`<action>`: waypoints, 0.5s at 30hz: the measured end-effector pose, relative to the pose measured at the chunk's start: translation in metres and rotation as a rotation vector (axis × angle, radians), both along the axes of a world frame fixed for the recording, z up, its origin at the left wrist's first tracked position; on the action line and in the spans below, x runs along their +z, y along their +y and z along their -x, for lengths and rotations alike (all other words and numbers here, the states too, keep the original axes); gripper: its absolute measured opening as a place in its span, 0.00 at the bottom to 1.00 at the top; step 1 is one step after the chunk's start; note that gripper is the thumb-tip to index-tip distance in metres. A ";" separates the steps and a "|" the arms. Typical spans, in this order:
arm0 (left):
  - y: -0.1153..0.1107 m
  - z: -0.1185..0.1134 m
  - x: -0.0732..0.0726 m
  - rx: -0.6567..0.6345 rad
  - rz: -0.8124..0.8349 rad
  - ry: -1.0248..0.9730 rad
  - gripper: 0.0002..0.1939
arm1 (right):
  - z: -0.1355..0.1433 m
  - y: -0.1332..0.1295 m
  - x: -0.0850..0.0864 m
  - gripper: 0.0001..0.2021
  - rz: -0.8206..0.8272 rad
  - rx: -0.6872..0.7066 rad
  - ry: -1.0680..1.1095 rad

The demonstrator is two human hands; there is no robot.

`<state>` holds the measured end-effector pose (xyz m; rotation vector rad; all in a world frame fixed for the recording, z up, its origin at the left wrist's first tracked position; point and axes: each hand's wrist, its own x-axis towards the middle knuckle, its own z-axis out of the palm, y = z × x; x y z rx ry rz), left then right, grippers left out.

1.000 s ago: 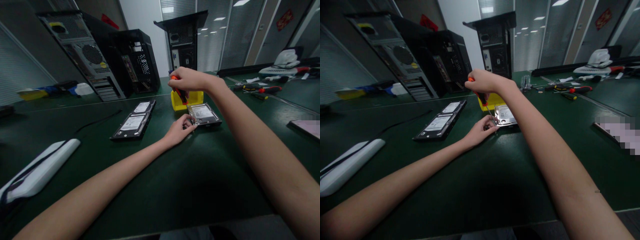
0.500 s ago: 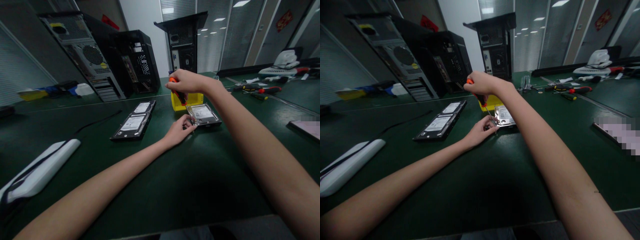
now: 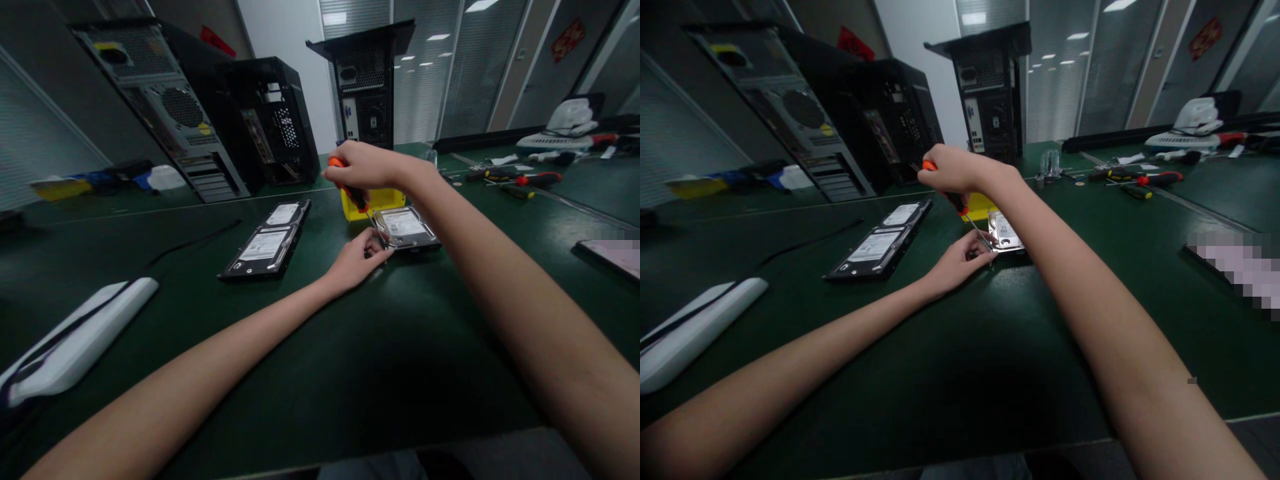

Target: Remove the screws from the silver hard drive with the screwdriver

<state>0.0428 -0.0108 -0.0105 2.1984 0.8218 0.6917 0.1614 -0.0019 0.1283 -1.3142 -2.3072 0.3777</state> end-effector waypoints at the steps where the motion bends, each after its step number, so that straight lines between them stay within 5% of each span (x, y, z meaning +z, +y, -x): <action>1: 0.000 0.000 0.000 0.000 0.004 -0.001 0.18 | -0.001 -0.001 0.001 0.09 0.006 0.003 0.007; 15: 0.000 0.002 0.000 -0.016 0.025 -0.007 0.18 | -0.012 0.001 0.005 0.12 0.012 -0.036 0.055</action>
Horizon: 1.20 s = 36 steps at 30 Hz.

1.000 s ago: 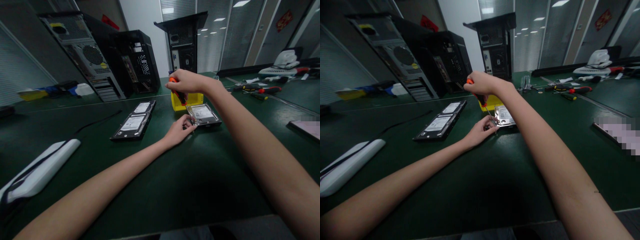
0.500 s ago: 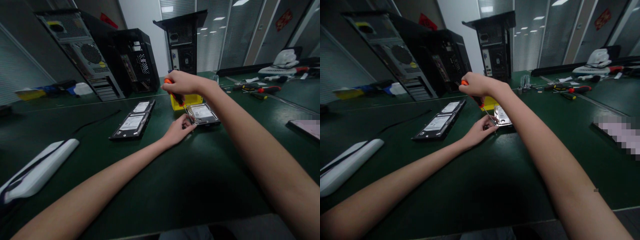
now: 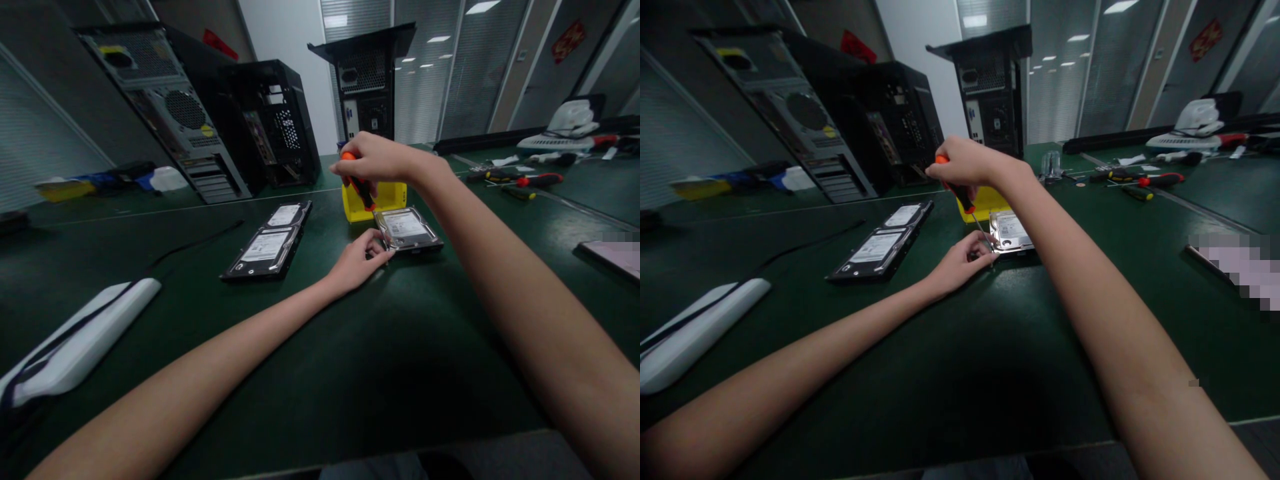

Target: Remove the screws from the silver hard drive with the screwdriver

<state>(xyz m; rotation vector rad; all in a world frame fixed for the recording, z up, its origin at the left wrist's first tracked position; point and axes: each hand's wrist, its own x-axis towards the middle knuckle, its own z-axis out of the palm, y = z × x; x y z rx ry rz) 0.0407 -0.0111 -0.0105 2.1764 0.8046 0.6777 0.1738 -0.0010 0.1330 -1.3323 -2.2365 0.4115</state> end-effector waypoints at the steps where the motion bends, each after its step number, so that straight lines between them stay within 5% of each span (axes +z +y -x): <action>1: 0.000 0.000 0.000 -0.001 -0.001 -0.002 0.18 | 0.000 0.000 0.000 0.12 0.003 0.001 0.002; 36: 0.000 0.000 0.000 0.023 -0.011 -0.013 0.17 | -0.001 -0.001 0.001 0.11 0.022 0.040 0.034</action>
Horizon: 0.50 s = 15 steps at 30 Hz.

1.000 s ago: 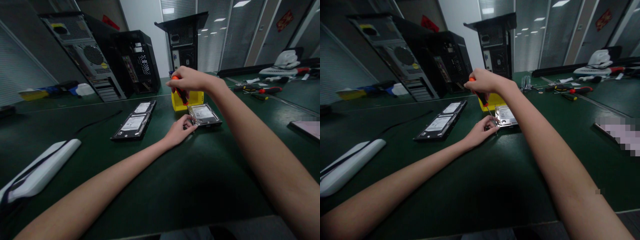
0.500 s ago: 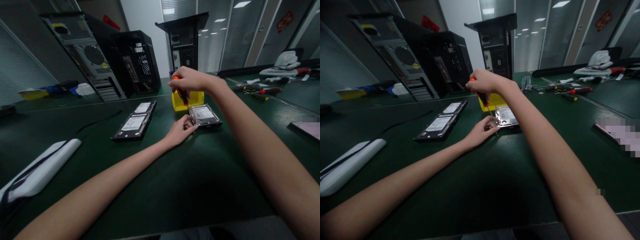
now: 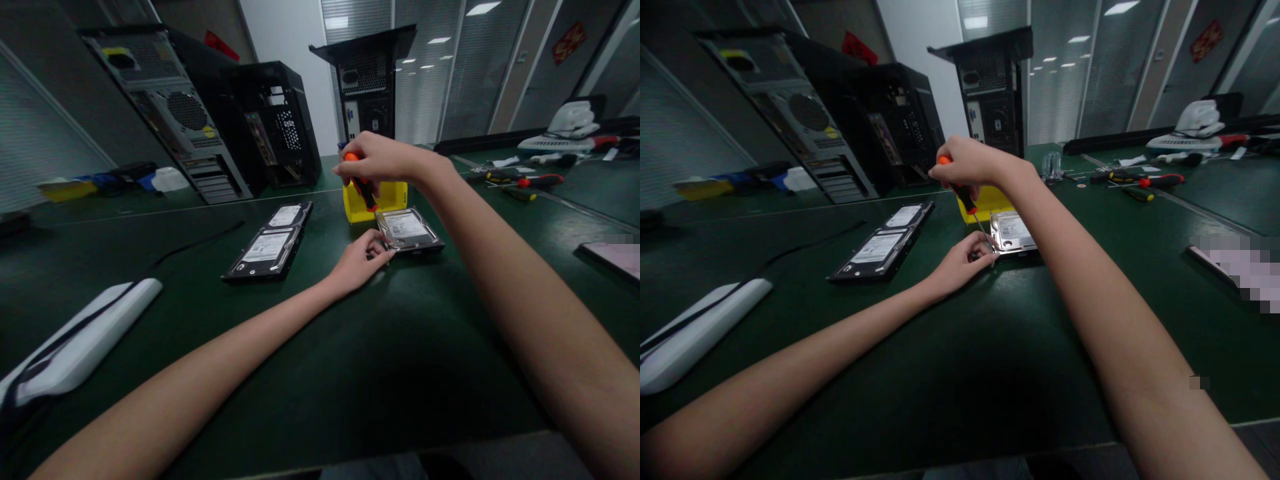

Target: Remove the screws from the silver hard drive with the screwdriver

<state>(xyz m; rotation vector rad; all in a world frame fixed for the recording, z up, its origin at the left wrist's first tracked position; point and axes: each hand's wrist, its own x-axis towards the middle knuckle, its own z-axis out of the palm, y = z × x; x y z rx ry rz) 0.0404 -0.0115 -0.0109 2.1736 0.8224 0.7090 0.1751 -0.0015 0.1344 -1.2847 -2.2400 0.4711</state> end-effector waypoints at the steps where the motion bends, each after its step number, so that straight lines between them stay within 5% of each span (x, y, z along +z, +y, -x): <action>1: 0.000 0.000 -0.001 0.000 0.002 -0.009 0.16 | 0.000 0.000 0.000 0.11 0.000 -0.004 0.001; 15: -0.001 0.000 0.001 0.059 -0.006 -0.064 0.12 | 0.002 -0.002 0.000 0.11 0.003 -0.028 -0.011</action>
